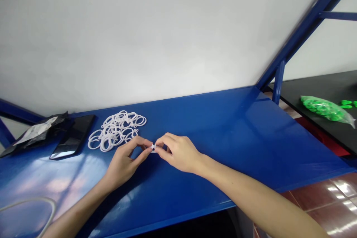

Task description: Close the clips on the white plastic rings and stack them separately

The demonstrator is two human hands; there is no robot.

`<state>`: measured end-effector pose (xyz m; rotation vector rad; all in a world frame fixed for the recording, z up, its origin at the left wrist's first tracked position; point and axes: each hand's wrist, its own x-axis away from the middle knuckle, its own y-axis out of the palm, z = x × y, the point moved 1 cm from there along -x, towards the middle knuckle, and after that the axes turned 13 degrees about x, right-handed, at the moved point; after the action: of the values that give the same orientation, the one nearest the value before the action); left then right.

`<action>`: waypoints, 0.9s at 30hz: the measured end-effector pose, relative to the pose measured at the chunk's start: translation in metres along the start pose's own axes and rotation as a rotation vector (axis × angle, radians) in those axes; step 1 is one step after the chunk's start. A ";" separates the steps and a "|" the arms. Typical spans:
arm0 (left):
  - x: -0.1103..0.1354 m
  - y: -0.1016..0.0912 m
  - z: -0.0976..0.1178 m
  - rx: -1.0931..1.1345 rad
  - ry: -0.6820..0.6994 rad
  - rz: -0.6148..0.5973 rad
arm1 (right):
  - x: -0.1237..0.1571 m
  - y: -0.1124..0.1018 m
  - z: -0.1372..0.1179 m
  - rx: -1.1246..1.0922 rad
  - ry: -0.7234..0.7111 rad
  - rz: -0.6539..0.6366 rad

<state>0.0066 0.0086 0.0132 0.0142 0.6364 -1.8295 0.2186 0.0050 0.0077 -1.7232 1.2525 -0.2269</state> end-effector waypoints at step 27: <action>0.011 0.008 -0.003 0.091 0.132 -0.073 | 0.005 0.000 -0.004 0.299 -0.277 -0.049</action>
<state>0.0089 -0.0016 0.0036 0.1756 0.6518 -1.9385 0.2185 -0.0010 0.0077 -1.4712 0.9242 -0.1863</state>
